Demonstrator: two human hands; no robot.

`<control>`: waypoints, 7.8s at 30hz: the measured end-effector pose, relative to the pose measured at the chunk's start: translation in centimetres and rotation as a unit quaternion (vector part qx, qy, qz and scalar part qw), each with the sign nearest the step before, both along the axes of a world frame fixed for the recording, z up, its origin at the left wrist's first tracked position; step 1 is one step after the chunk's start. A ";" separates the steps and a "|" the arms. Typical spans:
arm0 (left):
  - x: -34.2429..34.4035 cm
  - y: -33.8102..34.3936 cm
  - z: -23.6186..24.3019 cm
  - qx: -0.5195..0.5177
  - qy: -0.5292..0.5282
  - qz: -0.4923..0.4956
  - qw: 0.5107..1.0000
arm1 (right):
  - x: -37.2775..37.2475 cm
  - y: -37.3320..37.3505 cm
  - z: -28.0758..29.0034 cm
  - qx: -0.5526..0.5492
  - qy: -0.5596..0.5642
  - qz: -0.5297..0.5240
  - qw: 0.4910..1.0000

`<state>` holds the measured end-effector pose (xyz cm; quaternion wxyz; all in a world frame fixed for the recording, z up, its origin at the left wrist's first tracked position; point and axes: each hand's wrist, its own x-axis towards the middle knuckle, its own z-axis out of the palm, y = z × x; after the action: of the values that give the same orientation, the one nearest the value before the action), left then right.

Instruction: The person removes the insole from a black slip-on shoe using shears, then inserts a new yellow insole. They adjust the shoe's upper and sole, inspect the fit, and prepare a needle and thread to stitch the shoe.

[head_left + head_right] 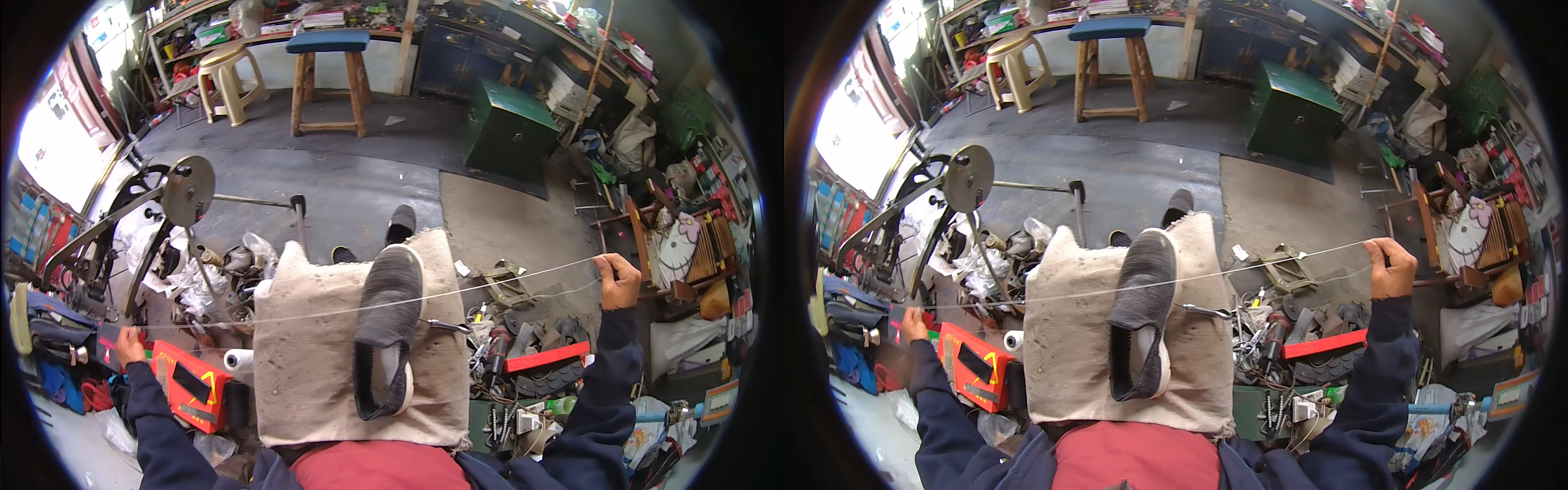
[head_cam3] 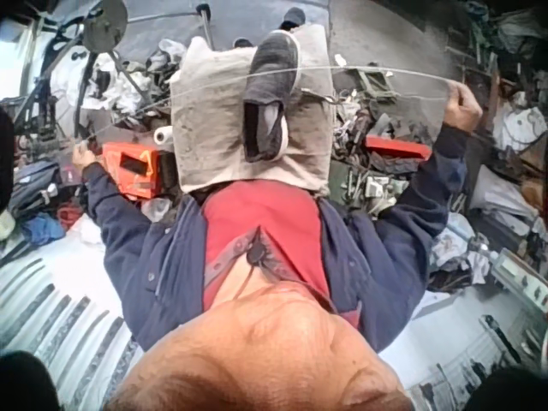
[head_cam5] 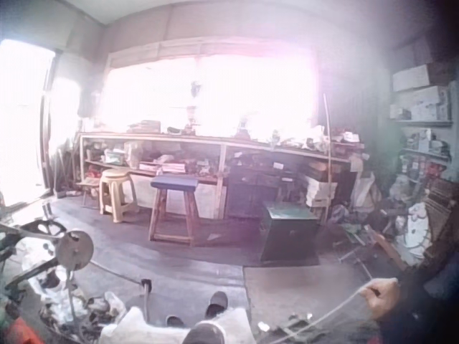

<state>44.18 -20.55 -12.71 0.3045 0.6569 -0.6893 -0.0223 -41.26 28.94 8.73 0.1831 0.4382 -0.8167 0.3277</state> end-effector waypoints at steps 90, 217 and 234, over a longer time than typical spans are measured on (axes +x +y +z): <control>-37.8 15.6 17.2 0.023 0.157 -0.366 0.917 | 13.2 -8.8 -6.8 -0.043 -0.211 0.157 0.964; -21.4 9.8 24.1 -0.206 0.357 -0.315 0.855 | 13.2 -10.2 -6.4 -0.043 -0.429 0.240 0.870; -22.0 9.3 29.0 0.146 0.268 -0.354 0.884 | -10.2 11.9 -23.5 0.096 -0.263 -0.110 0.954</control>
<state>22.15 -11.29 16.33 0.3506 0.3749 -0.7571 -0.4041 -51.44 40.80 -14.76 -0.0465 0.2596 -0.9067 0.3290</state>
